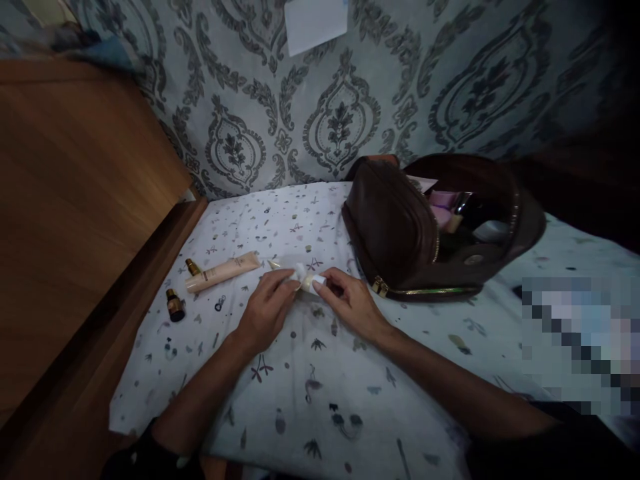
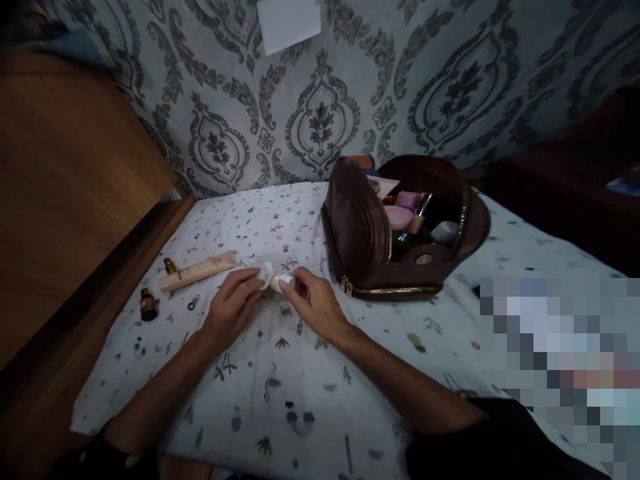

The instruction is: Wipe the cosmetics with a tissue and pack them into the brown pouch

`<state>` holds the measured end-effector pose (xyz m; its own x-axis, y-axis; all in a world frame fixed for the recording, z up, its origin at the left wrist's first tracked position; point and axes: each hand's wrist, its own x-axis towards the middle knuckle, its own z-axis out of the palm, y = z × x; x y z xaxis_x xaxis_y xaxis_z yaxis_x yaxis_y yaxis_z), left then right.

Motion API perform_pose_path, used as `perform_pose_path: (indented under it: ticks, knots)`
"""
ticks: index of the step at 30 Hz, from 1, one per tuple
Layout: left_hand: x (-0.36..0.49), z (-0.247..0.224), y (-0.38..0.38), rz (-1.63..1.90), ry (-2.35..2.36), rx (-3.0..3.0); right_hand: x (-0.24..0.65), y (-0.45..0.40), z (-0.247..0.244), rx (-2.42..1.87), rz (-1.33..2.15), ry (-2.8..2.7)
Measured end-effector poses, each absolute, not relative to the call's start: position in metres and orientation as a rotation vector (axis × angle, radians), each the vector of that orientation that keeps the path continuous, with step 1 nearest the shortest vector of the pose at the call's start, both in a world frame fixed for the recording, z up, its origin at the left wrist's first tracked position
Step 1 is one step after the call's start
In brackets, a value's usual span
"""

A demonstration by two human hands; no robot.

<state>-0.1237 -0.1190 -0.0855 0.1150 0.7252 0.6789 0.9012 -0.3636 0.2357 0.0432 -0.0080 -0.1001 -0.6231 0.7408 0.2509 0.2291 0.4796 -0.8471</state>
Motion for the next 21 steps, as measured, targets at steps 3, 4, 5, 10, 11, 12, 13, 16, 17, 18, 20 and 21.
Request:
perform_pose_path:
  ticks: [3, 4, 5, 10, 11, 12, 13, 16, 17, 18, 20, 21]
  knots:
    - [-0.131, -0.088, -0.118, -1.116, -1.773, -2.112, 0.043, -0.008, -0.101, -0.778, 1.087, -2.116]
    - [-0.134, -0.089, -0.117, -1.117, -1.787, -2.119, 0.043, -0.008, -0.101, -0.772, 1.090, -2.114]
    - [-0.137, -0.089, -0.116, -1.122, -1.778, -2.131, 0.043, -0.008, -0.101, -0.768, 1.090, -2.111]
    - [-0.130, -0.089, -0.116, -1.201, -1.609, -2.148, 0.043, -0.008, -0.103, -0.770, 1.066, -2.115]
    - [-0.125, -0.089, -0.116, -1.190, -1.559, -2.171, 0.043, -0.008, -0.104, -0.755, 1.064, -2.121]
    - [-0.119, -0.089, -0.117, -1.160, -1.510, -2.204, 0.043, -0.008, -0.104, -0.732, 1.066, -2.129]
    - [-0.114, -0.089, -0.117, -1.117, -1.470, -2.240, 0.044, -0.007, -0.104, -0.706, 1.071, -2.136]
    - [-0.107, -0.088, -0.116, -0.999, -1.455, -2.276, 0.045, -0.007, -0.104, -0.656, 1.087, -2.142]
    - [-0.109, -0.088, -0.115, -0.979, -1.477, -2.250, 0.045, -0.007, -0.103, -0.660, 1.092, -2.146]
    - [-0.113, -0.087, -0.114, -0.966, -1.503, -2.218, 0.045, -0.007, -0.102, -0.671, 1.100, -2.149]
    - [-0.125, -0.087, -0.113, -0.959, -1.573, -2.148, 0.045, -0.008, -0.101, -0.696, 1.134, -2.145]
    - [-0.133, -0.088, -0.112, -0.963, -1.617, -2.112, 0.045, -0.008, -0.101, -0.707, 1.158, -2.139]
